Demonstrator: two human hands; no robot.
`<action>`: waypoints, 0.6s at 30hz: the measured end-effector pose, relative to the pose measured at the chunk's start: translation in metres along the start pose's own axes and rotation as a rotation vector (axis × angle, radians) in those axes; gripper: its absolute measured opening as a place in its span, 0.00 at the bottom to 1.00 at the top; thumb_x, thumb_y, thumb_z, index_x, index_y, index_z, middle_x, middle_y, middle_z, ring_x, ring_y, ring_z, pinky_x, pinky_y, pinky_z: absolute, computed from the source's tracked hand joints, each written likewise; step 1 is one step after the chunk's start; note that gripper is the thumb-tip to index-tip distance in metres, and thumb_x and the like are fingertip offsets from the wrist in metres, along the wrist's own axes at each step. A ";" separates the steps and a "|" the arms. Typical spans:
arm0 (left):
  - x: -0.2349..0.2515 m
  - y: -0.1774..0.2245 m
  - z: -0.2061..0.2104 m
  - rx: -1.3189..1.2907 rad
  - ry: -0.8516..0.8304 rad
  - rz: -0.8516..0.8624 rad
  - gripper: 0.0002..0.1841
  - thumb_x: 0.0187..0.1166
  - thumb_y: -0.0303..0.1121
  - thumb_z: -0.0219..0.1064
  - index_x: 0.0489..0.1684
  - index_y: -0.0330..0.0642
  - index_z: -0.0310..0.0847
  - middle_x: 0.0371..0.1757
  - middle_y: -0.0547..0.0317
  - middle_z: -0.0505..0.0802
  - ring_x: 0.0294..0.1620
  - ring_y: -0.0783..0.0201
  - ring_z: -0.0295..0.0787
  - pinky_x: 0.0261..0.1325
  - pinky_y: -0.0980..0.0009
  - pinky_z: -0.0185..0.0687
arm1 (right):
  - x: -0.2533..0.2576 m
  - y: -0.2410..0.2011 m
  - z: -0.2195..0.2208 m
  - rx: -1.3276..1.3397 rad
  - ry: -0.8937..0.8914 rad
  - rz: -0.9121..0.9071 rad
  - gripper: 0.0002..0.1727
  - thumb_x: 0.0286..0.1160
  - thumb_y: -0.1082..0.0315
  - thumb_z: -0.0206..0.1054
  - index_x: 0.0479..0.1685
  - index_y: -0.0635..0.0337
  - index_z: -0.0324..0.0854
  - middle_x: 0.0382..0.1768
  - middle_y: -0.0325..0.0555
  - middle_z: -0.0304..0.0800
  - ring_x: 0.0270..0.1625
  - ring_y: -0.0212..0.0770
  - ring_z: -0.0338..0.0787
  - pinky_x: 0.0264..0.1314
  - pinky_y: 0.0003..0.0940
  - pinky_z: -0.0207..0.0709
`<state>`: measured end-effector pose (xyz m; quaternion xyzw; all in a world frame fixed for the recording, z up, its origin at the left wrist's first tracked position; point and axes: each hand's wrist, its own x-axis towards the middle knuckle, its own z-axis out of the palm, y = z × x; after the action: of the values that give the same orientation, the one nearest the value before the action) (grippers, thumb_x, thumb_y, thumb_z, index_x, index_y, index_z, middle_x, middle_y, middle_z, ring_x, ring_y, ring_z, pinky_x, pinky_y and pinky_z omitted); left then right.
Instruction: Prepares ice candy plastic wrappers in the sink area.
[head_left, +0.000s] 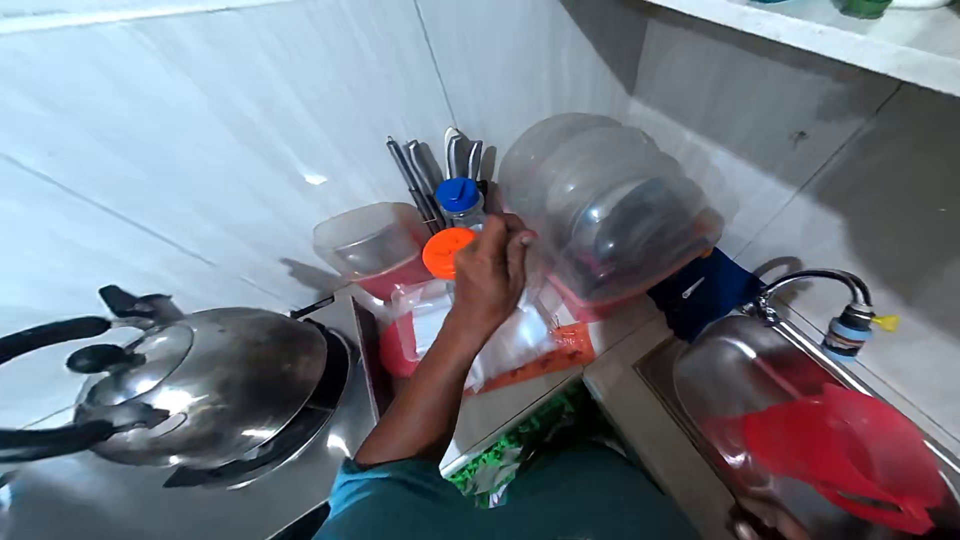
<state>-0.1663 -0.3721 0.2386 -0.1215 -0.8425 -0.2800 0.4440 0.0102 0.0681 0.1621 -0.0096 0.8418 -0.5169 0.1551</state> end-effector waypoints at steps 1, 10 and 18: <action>0.005 0.019 0.008 -0.088 -0.103 0.019 0.14 0.90 0.35 0.55 0.48 0.31 0.80 0.29 0.51 0.89 0.25 0.61 0.87 0.31 0.62 0.86 | 0.013 0.034 0.001 -0.062 0.058 -0.195 0.19 0.72 0.67 0.75 0.60 0.67 0.86 0.52 0.49 0.94 0.55 0.40 0.94 0.63 0.39 0.88; 0.018 0.217 0.071 -1.040 -0.569 0.160 0.10 0.87 0.34 0.61 0.58 0.40 0.80 0.32 0.69 0.88 0.30 0.78 0.83 0.35 0.77 0.84 | 0.069 -0.080 -0.016 0.224 0.117 -0.647 0.58 0.42 0.63 0.93 0.84 0.59 0.63 0.60 0.39 0.90 0.57 0.32 0.91 0.61 0.31 0.88; -0.005 0.246 0.145 -1.395 -1.049 -0.297 0.26 0.67 0.22 0.75 0.68 0.43 0.79 0.43 0.57 0.89 0.41 0.64 0.87 0.51 0.64 0.88 | -0.018 0.092 -0.074 0.308 0.319 -0.582 0.06 0.67 0.71 0.76 0.39 0.54 0.85 0.27 0.37 0.85 0.29 0.31 0.85 0.31 0.31 0.82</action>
<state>-0.1507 -0.0881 0.2589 -0.3669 -0.5821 -0.6928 -0.2158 0.0207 0.1783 0.1173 -0.1445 0.7298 -0.6551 -0.1320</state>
